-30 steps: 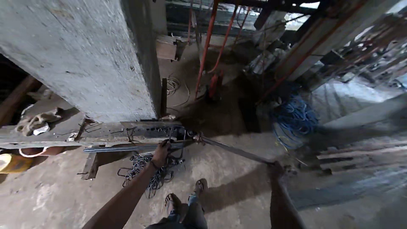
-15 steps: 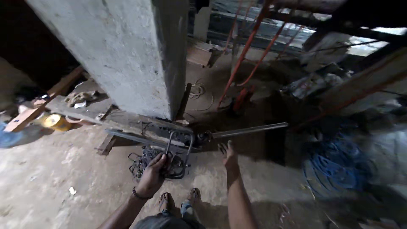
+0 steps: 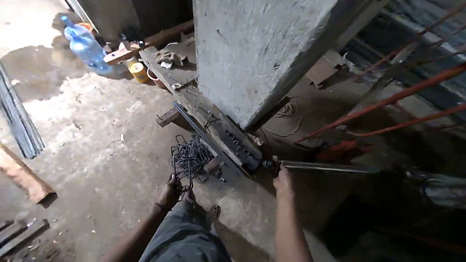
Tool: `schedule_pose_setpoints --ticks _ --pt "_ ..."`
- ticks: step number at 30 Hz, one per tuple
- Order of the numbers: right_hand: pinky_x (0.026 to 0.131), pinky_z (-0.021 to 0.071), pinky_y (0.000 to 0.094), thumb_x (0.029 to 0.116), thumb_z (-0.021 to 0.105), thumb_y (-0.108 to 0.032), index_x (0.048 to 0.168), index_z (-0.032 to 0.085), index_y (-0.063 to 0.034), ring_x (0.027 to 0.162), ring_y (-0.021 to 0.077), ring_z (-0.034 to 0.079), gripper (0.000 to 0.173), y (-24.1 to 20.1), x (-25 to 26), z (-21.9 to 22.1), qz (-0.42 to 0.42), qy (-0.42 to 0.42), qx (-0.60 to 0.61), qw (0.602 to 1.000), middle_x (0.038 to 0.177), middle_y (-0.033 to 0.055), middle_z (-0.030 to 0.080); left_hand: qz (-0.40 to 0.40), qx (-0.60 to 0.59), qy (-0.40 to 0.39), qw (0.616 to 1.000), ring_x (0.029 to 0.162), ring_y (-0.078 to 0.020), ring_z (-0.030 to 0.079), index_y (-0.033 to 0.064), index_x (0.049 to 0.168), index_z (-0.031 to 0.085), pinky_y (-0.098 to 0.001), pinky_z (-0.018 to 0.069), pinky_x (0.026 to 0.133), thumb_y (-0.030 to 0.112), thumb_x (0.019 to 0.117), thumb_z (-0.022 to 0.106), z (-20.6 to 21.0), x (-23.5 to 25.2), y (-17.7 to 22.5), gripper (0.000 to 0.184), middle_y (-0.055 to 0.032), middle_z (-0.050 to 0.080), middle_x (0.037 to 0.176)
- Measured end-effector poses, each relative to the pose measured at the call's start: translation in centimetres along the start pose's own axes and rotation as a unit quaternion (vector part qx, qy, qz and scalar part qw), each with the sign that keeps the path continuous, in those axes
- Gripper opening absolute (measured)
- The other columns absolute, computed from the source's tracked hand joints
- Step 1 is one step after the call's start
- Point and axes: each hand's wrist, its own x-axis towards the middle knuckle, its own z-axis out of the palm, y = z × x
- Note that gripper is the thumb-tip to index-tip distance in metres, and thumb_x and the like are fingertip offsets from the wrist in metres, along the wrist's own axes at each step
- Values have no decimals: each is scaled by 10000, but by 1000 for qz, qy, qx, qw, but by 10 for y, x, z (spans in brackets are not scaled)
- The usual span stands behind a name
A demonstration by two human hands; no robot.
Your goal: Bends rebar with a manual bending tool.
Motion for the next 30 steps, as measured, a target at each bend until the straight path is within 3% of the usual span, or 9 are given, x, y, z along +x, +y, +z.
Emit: schedule_pose_setpoints --ticks 2,3,5,8,12,15,21,27,30 --pt "1062 477 501 1074 542 -335 1410 559 -38 1287 250 574 449 -9 6 3 4 -19 -39 999 1401 140 602 -16 86 83 993 815 -87 608 117 1347 539 -274 532 729 385 1124 336 9 30 -4 403 1 630 964" --pt "1053 483 514 1076 532 -356 1404 563 -50 1283 248 577 450 -12 8 4 13 -31 -53 998 1393 130 607 -61 124 105 985 1182 -195 582 94 1479 483 -419 484 990 512 1102 322 4 42 -4 585 -95 600 1351" --pt "1018 507 518 1078 515 -382 1387 574 -71 1249 235 598 443 -16 13 10 26 -44 -58 997 1352 113 629 -136 194 150 960 1442 -371 385 2 1548 363 -576 366 1119 644 1062 272 -16 67 -11 810 -235 341 1606" --pt "1036 498 510 1076 523 -387 1409 548 -61 1264 243 584 466 -22 5 23 16 -35 -74 996 1379 123 603 -172 345 193 902 1357 -463 454 -116 1430 459 -617 386 1077 479 1111 334 -57 79 -20 687 -359 440 1471" --pt "965 527 464 1064 543 -383 1352 593 -70 1150 217 627 429 -22 -2 43 5 -23 -43 999 1275 99 651 -160 417 173 878 1381 -427 488 -20 1537 387 -585 387 1136 387 1096 449 -115 68 -29 604 -297 508 1467" --pt "810 548 388 1059 530 -293 1227 630 -72 929 163 639 296 -23 2 57 -11 -19 -27 999 1059 59 661 -180 448 167 859 1315 -433 547 -19 1472 485 -598 416 1098 354 1089 482 -168 51 -36 535 -293 572 1395" --pt "777 542 444 1003 597 -265 1192 626 -57 897 200 627 283 -36 2 80 -13 5 -123 992 1030 93 643 -258 464 242 812 1270 -454 570 -31 1350 609 -622 427 1062 346 1090 472 -249 24 -33 478 -314 609 1321" --pt "645 497 327 1010 593 -249 1075 692 -61 704 129 576 222 -59 19 81 -11 -52 -285 957 854 39 637 -229 408 254 847 1169 -445 593 -46 1378 562 -615 456 983 311 1084 484 -259 33 -32 470 -328 587 1304" --pt "777 531 382 1001 643 -333 1155 712 -78 876 164 640 306 -60 31 68 -5 -74 -322 944 1023 65 697 -183 378 244 874 1175 -416 599 -37 1375 568 -594 462 990 294 1085 489 -235 44 -29 447 -295 593 1328"
